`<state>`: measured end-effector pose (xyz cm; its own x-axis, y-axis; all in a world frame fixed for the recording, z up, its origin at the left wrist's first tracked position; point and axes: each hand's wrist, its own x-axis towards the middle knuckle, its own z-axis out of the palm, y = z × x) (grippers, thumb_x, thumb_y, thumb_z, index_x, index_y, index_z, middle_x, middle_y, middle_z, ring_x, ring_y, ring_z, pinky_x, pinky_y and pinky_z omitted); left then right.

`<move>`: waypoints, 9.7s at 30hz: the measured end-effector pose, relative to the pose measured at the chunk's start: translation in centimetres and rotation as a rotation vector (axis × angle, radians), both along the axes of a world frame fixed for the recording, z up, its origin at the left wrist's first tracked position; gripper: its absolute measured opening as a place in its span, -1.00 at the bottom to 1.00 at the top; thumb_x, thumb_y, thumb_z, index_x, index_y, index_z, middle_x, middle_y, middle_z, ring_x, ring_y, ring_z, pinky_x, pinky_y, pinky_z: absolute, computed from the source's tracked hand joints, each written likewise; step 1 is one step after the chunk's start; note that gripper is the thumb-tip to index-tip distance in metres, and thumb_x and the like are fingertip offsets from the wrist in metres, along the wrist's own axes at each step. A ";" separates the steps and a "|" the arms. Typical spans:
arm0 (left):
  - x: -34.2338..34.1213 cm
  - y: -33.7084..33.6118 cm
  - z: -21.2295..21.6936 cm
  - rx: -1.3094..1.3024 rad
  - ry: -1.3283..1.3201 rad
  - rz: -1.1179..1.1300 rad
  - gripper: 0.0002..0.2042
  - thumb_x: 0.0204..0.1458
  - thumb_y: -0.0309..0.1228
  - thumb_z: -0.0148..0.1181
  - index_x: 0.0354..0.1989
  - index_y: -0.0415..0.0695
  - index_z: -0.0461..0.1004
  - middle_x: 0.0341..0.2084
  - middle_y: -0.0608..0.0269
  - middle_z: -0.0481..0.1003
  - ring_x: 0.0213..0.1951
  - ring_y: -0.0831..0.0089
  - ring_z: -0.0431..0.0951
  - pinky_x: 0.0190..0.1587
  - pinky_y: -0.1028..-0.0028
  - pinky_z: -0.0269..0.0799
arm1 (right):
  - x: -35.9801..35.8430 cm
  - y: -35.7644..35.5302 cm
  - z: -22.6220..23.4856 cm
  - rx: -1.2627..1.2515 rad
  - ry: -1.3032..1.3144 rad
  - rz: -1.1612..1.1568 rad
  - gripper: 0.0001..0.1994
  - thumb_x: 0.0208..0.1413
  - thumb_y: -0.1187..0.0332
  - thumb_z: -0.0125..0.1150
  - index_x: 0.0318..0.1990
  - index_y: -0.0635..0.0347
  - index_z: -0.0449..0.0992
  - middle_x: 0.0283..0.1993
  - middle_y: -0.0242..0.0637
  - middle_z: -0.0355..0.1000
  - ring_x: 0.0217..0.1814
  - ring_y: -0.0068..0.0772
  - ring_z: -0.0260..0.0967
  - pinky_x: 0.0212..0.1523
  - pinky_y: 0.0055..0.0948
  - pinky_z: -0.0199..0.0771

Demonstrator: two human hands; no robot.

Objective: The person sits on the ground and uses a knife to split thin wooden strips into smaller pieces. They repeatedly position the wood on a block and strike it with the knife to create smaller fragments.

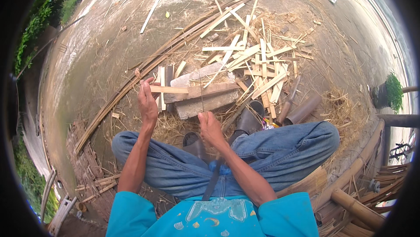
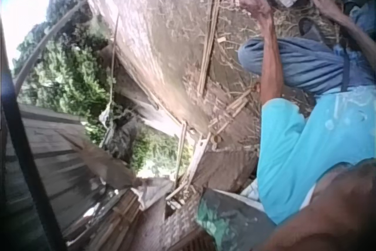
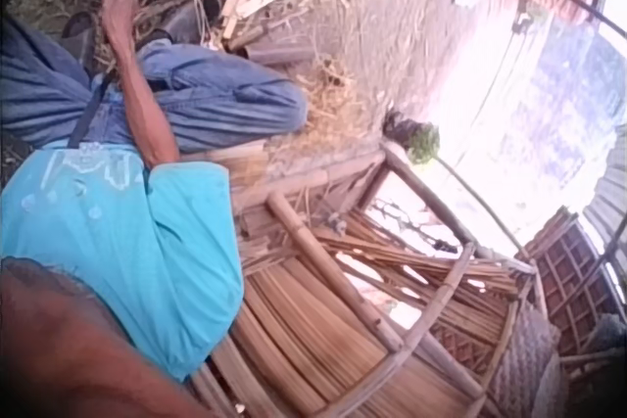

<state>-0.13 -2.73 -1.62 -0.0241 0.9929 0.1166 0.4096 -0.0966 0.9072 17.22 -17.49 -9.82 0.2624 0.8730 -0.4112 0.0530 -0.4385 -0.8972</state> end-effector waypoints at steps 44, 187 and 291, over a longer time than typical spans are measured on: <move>-0.3 0.2 2.7 -0.258 -0.314 -0.171 -0.69 0.40 -0.26 0.12 0.02 -0.31 0.43 -0.33 -0.03 0.66 -0.31 0.36 0.73 -0.21 0.44 0.69 | 0.7 -1.0 1.0 -0.167 0.485 0.072 -0.51 0.41 -0.13 0.05 -0.07 0.21 0.48 -0.52 -0.46 0.33 -0.62 -0.66 0.29 -0.65 -0.55 0.29; 0.5 -2.1 1.0 -0.102 0.336 -0.098 -0.16 0.47 0.05 -0.33 -0.79 -0.24 0.54 -0.89 0.21 0.42 -0.73 0.30 0.50 -0.46 0.27 0.49 | -1.4 -4.6 -1.3 0.115 -0.201 0.073 -0.48 0.40 -0.07 0.10 -0.29 0.33 0.45 -0.54 -0.14 0.33 -0.54 -0.20 0.31 -0.44 -0.16 0.31; -0.6 -1.6 1.5 -0.010 0.427 -0.016 -0.34 0.48 -0.05 -0.35 -0.53 -0.18 0.55 -0.71 0.00 0.50 -0.56 0.02 0.57 -0.37 0.08 0.43 | -3.5 0.3 -1.3 0.270 -0.111 0.031 -0.50 0.43 -0.03 0.09 -0.38 0.28 0.40 -0.65 -0.26 0.30 -0.67 -0.43 0.27 -0.61 -0.30 0.25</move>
